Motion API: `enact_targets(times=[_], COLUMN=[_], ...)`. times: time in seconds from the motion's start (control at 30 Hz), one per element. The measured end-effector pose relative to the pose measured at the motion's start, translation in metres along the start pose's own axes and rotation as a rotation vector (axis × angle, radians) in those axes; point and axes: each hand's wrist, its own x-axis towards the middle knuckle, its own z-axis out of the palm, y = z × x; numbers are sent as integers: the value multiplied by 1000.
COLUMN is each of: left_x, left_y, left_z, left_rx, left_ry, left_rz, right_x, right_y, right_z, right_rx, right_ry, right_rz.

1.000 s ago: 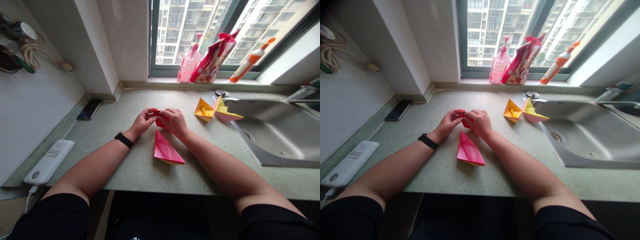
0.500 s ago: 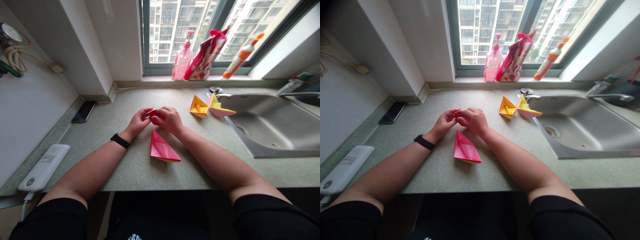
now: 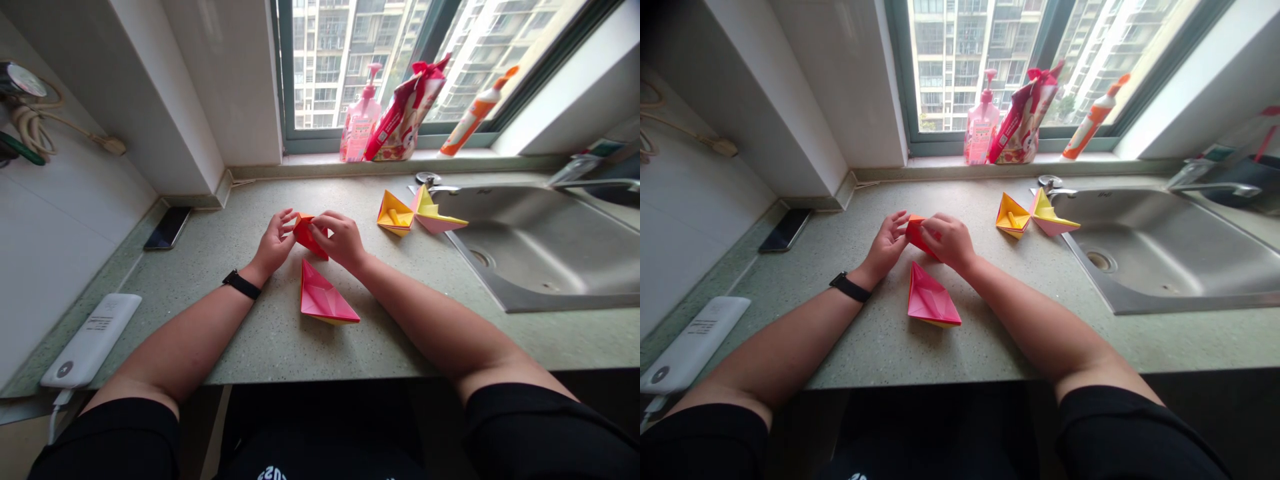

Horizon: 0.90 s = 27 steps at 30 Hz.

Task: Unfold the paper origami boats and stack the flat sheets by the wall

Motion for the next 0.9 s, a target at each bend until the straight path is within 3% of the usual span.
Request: enact_targets(times=[0.13,0.37,0.5,0.67,0.77,0.9], left_x=[2,3,4,3,5,7], left_y=[1,8,13,15,14,14], left_z=[-2,-3,-1,-1,-2,-4], left_rx=[51,-45,-67,6,72,119], left_ry=[129,214,193,220,328,430], left_rz=[2,-62,-110,-183,-168,-198], right_x=[8,23,28,28,23,11], right_y=[-9,-3,15,32,26,1], right_z=[-9,-21,-24,-19,-16,-13], right_rx=[255,762,811,793,699,371], right_ry=[13,-18,66,112,141,50], right_rz=[30,405,563,655,601,265])
